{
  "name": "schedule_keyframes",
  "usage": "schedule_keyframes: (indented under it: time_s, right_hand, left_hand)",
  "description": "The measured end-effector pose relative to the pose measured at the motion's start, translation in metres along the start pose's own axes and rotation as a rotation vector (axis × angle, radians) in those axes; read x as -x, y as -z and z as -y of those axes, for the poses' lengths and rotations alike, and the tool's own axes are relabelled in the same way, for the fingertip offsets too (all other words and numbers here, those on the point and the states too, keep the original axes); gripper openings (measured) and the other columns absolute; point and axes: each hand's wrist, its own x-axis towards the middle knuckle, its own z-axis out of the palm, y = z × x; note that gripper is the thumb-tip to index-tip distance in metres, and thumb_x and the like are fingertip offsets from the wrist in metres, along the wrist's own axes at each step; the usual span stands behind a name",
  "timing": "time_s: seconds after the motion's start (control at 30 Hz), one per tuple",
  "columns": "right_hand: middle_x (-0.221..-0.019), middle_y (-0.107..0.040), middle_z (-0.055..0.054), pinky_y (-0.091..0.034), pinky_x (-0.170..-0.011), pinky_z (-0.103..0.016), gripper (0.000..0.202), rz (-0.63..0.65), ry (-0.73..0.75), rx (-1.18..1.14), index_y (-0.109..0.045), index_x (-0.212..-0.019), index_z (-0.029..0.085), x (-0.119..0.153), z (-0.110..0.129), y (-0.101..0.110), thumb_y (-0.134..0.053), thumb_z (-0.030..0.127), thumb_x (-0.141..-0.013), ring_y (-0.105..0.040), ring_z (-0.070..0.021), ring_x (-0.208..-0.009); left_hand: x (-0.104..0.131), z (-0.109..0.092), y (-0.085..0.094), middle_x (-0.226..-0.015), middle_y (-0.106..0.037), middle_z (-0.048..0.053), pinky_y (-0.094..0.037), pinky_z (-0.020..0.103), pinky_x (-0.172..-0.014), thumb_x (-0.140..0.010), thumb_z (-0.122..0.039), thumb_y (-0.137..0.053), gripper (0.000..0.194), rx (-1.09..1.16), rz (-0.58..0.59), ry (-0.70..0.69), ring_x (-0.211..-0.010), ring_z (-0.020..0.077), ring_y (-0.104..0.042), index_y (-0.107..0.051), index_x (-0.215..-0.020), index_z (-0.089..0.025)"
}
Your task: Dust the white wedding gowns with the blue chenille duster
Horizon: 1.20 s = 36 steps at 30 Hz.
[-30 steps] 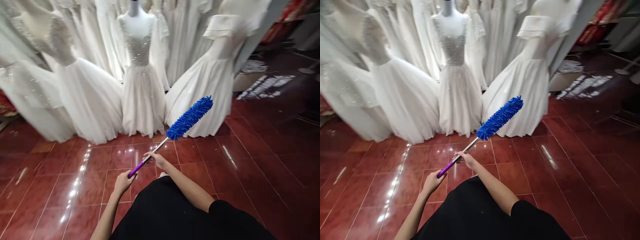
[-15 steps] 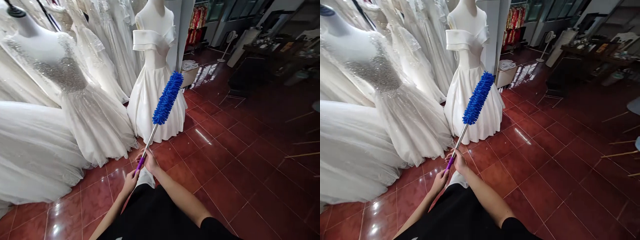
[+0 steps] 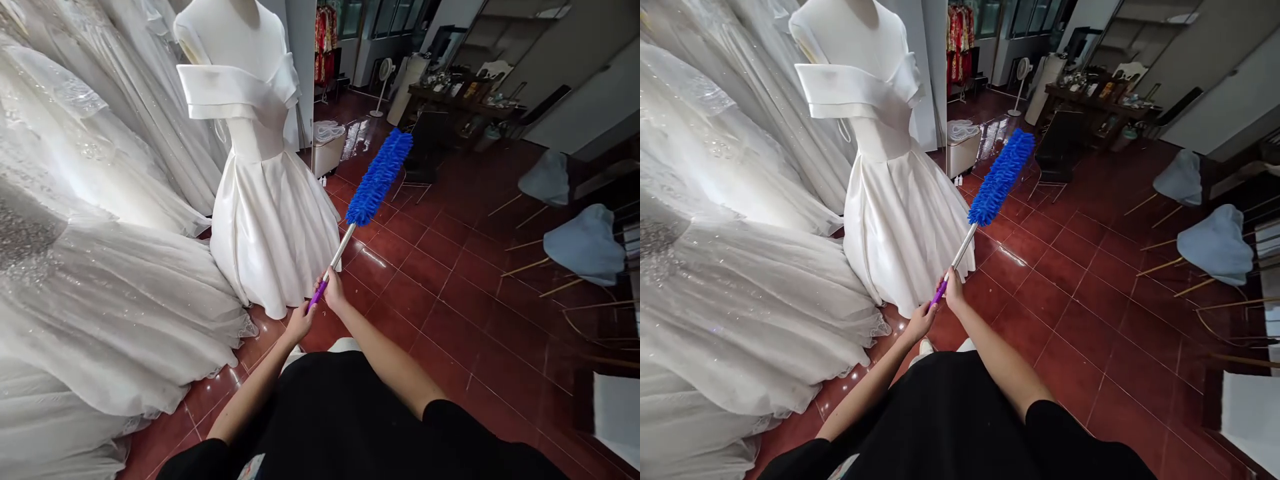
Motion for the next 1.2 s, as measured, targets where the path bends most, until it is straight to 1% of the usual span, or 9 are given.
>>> schedule_keyframes:
  time_s: [0.07,0.27,0.43,0.53,0.63,0.77,0.87,0.97,1.2]
  right_hand:
    - [-0.058,-0.055,0.006,-0.047,-0.044,-0.024,0.035,0.020,0.005,0.042,-0.045,-0.090,0.025,-0.026,0.013,-0.008,-0.058,0.057,-0.096,-0.052,-0.0123,-0.045]
    - [-0.055,-0.051,0.007,-0.043,-0.039,-0.023,0.033,0.136,-0.028,0.186,-0.049,-0.090,0.024,-0.105,0.045,-0.045,-0.058,0.054,-0.098,-0.047,-0.0105,-0.040]
    - [-0.055,-0.052,0.005,-0.038,-0.038,-0.026,0.030,0.249,-0.016,0.308,-0.052,-0.091,0.023,-0.190,0.103,-0.064,-0.056,0.050,-0.101,-0.046,-0.0122,-0.040]
    - [-0.055,-0.050,0.006,-0.036,-0.040,-0.026,0.028,0.308,-0.065,0.363,-0.052,-0.091,0.023,-0.248,0.149,-0.066,-0.054,0.049,-0.102,-0.043,-0.0126,-0.041]
    - [-0.055,-0.049,0.006,-0.035,-0.042,-0.026,0.028,0.389,-0.107,0.417,-0.052,-0.090,0.024,-0.303,0.194,-0.062,-0.051,0.047,-0.104,-0.041,-0.0124,-0.042]
    - [-0.056,-0.050,0.005,-0.033,-0.040,-0.027,0.031,0.495,-0.160,0.469,-0.052,-0.084,0.025,-0.362,0.234,-0.043,-0.060,0.051,-0.098,-0.041,-0.0122,-0.041]
    - [-0.056,-0.048,0.005,-0.032,-0.038,-0.026,0.031,0.532,-0.223,0.502,-0.051,-0.082,0.025,-0.390,0.249,-0.019,-0.060,0.051,-0.097,-0.040,-0.0121,-0.039]
    - [-0.055,-0.048,0.005,-0.033,-0.037,-0.025,0.030,0.524,-0.281,0.504,-0.049,-0.082,0.025,-0.408,0.252,0.007,-0.058,0.048,-0.098,-0.041,-0.0117,-0.038]
    - [-0.051,-0.047,0.008,-0.037,-0.035,-0.022,0.031,0.411,-0.409,0.454,-0.045,-0.083,0.024,-0.414,0.242,0.063,-0.057,0.048,-0.099,-0.042,-0.0098,-0.036]
  left_hand:
    - [-0.024,-0.009,-0.004,-0.066,-0.050,-0.002,-0.036,0.026,-0.059,-0.100,-0.067,-0.038,0.051,0.049,0.000,0.026,-0.060,0.0138,-0.046,-0.049,-0.080,-0.021]
    - [-0.090,-0.044,-0.015,-0.060,-0.041,-0.007,-0.032,0.024,-0.043,-0.100,-0.077,-0.030,0.057,0.357,-0.027,0.241,-0.040,0.0105,-0.039,-0.048,-0.091,-0.023]
    - [-0.183,-0.098,-0.036,-0.057,-0.040,-0.008,-0.035,0.023,-0.039,-0.103,-0.070,-0.035,0.048,0.478,-0.164,0.226,-0.038,0.0095,-0.040,-0.042,-0.088,-0.024]
    - [-0.250,-0.134,-0.055,-0.058,-0.042,-0.008,-0.036,0.022,-0.039,-0.103,-0.065,-0.041,0.045,0.548,-0.274,0.237,-0.039,0.0083,-0.040,-0.041,-0.086,-0.024]
    - [-0.315,-0.167,-0.083,-0.059,-0.043,-0.008,-0.035,0.021,-0.038,-0.103,-0.062,-0.043,0.042,0.596,-0.400,0.273,-0.038,0.0079,-0.040,-0.041,-0.086,-0.024]
    - [-0.380,-0.198,-0.129,-0.060,-0.045,-0.007,-0.037,0.021,-0.040,-0.104,-0.059,-0.042,0.039,0.614,-0.532,0.330,-0.040,0.0090,-0.044,-0.040,-0.086,-0.024]
    - [-0.408,-0.208,-0.161,-0.062,-0.049,-0.005,-0.038,0.022,-0.042,-0.105,-0.058,-0.041,0.040,0.569,-0.575,0.372,-0.041,0.0094,-0.046,-0.043,-0.085,-0.023]
    - [-0.421,-0.210,-0.185,-0.064,-0.052,-0.003,-0.038,0.022,-0.044,-0.105,-0.057,-0.041,0.041,0.502,-0.581,0.442,-0.044,0.0099,-0.048,-0.046,-0.086,-0.022]
    - [-0.412,-0.200,-0.221,-0.063,-0.052,-0.002,-0.036,0.023,-0.044,-0.103,-0.062,-0.042,0.045,0.381,-0.531,0.524,-0.044,0.0097,-0.046,-0.047,-0.086,-0.021]
